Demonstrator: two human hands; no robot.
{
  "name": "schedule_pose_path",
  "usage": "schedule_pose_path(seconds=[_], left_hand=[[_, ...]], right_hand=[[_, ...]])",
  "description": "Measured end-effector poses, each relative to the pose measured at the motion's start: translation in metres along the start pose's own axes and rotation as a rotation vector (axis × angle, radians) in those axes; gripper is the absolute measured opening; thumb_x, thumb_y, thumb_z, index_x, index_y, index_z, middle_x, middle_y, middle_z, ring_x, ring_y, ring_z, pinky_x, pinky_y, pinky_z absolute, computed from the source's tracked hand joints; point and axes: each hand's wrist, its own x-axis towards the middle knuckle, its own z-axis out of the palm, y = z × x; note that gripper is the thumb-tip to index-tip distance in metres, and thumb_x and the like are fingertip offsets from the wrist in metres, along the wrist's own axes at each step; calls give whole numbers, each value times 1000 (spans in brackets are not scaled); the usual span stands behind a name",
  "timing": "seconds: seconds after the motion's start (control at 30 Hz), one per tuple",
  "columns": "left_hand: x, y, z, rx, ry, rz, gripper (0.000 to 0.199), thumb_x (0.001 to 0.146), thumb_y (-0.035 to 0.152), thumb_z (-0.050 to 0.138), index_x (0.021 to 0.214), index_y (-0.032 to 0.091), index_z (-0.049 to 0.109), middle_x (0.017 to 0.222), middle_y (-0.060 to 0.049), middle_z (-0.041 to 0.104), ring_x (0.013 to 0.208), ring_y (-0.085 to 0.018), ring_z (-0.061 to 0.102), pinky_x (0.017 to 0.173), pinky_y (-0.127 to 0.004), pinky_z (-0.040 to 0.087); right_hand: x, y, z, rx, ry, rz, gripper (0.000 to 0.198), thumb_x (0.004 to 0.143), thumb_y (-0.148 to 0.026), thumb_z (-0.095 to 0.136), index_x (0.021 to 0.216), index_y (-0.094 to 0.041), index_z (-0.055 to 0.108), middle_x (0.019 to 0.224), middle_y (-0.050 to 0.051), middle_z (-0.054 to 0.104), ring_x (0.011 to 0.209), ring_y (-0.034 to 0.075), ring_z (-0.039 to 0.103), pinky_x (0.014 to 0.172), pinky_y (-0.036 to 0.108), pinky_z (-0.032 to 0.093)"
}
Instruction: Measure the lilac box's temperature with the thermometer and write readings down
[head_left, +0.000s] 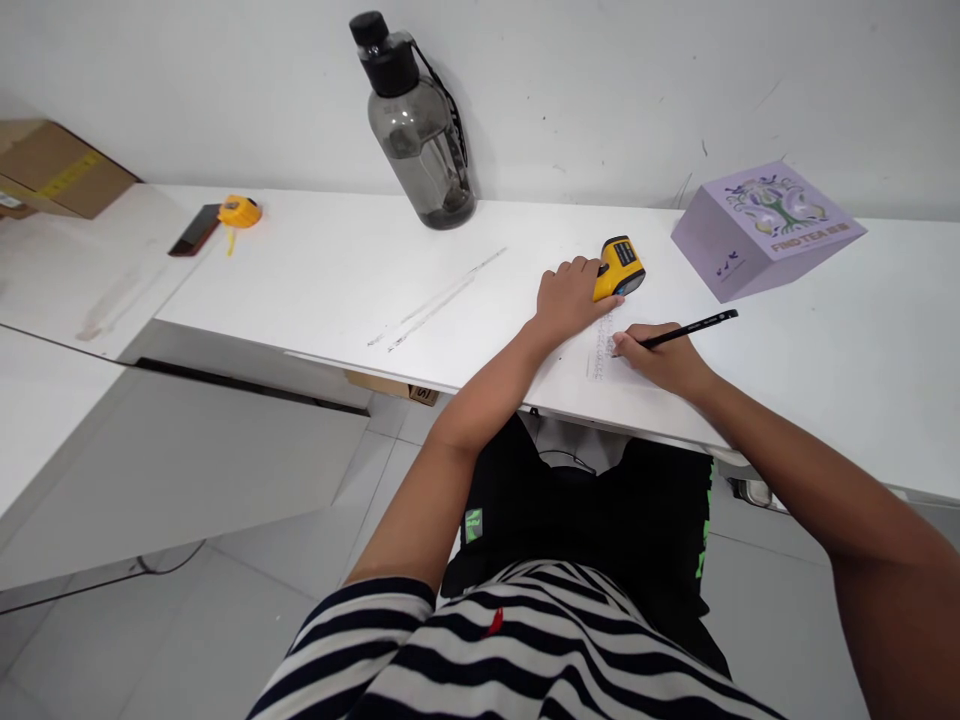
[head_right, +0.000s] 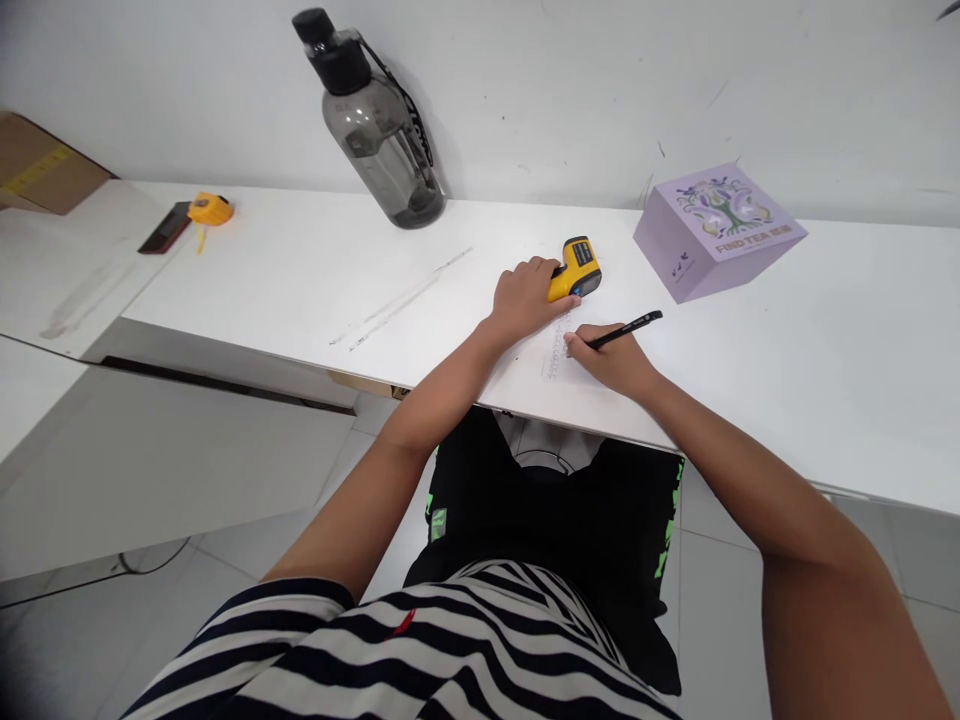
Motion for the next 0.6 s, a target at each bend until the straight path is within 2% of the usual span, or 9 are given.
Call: schedule_pose_path(seconds=[0.13, 0.23, 0.37, 0.5, 0.6], left_hand=[[0, 0, 0, 25, 8, -2, 60, 94, 61, 58, 140, 22, 54, 142, -13, 59, 127, -32, 55, 101, -41, 42], [0, -1, 1, 57, 19, -19, 62, 93, 65, 59, 137, 22, 56, 142, -12, 60, 127, -32, 55, 100, -41, 43], [1, -2, 3, 80, 18, -15, 60, 94, 65, 58, 133, 20, 58, 138, -13, 63, 124, -31, 56, 98, -41, 44], [1, -3, 3, 88, 19, -10, 60, 94, 66, 58, 132, 19, 58, 134, -13, 64, 121, -30, 57, 95, -39, 44], [2, -4, 4, 88, 18, 4, 62, 94, 68, 57, 132, 18, 59, 132, -12, 66, 119, -29, 58, 93, -38, 45]], right_hand=[[0, -1, -1, 37, 8, 50, 43, 89, -54, 57, 63, -21, 64, 53, 1, 57, 52, 15, 50, 53, 30, 40], [1, -2, -3, 90, 64, 111, 45, 90, -56, 57, 63, -21, 66, 53, 2, 56, 52, 15, 51, 53, 30, 40], [4, 7, -10, 29, 184, 82, 45, 93, -60, 55, 79, -21, 72, 59, 3, 62, 57, 18, 58, 57, 31, 45], [9, 23, -16, -224, 288, -45, 37, 94, -55, 56, 96, -23, 74, 87, 6, 77, 78, 24, 70, 71, 36, 52], [12, 33, -19, -356, 329, -111, 34, 93, -47, 54, 109, -23, 73, 110, 9, 78, 92, 27, 73, 79, 38, 55]])
